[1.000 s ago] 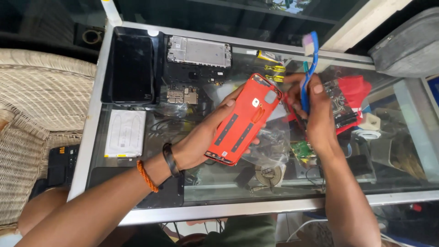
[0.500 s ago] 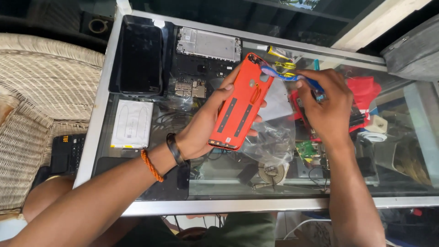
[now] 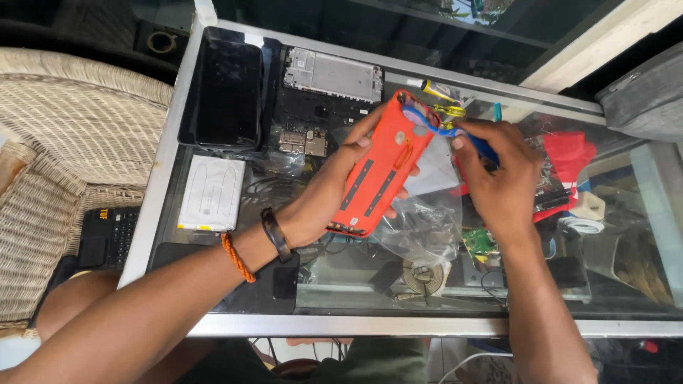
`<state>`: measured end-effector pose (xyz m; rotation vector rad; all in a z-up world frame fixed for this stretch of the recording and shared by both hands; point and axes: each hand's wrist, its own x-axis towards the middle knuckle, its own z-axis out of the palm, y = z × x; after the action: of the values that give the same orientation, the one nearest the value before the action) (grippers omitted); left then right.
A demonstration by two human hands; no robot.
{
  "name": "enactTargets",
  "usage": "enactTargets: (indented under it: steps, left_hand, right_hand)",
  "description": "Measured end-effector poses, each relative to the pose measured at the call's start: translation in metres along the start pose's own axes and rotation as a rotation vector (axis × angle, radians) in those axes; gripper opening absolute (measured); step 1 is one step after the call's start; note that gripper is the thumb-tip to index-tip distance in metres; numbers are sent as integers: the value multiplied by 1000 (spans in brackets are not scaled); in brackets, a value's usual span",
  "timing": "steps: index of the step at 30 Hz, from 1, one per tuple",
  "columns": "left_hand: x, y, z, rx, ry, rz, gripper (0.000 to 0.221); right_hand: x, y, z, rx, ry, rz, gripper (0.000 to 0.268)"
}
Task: Cleaning disassembled smartphone components including the internal frame and back cover using a toothbrush.
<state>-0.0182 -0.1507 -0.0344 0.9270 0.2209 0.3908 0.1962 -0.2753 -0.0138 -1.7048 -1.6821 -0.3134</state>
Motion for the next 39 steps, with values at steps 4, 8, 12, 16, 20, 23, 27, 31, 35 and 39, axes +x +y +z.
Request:
enactTargets:
  steps: [4,8,12,16,20,23,27,31,35,39]
  left_hand:
    - [-4,2,3,8,-9,-15,75]
    - [-2,4,0,-53,-23,42,77]
    - [1,-5,-5,-89,-62,57,85]
    - [1,-5,-1,-102,-29,23,85]
    - [2,-3,-3,-149,9,89,78]
    - [4,1,-5,-228,9,174,73]
    - [8,0,-9,-342,-10,267,60]
    - [8,1,-12,-318,23,249,66]
    - [5,5,-13,-308,6,269,69]
    - [3,10,-10,-295,40,310,71]
  right_hand:
    - [-3,12,-8,-38,-18,45,18]
    - [-3,12,-10,-22,-1,72,15]
    - [-5,-9,-8,36,34,177,18]
    - [-14,-12,-5,123,68,171,24]
    - [-9,-22,4,89,-17,-143,11]
    - [-7,-27,7,156,-161,-292,12]
    - [-5,-25,7,158,-127,-262,8]
    - [-16,-12,16,185,-291,-298,17]
    - [-12,-8,4,187,-362,-242,14]
    - [-15,-23,17,274,-413,-164,13]
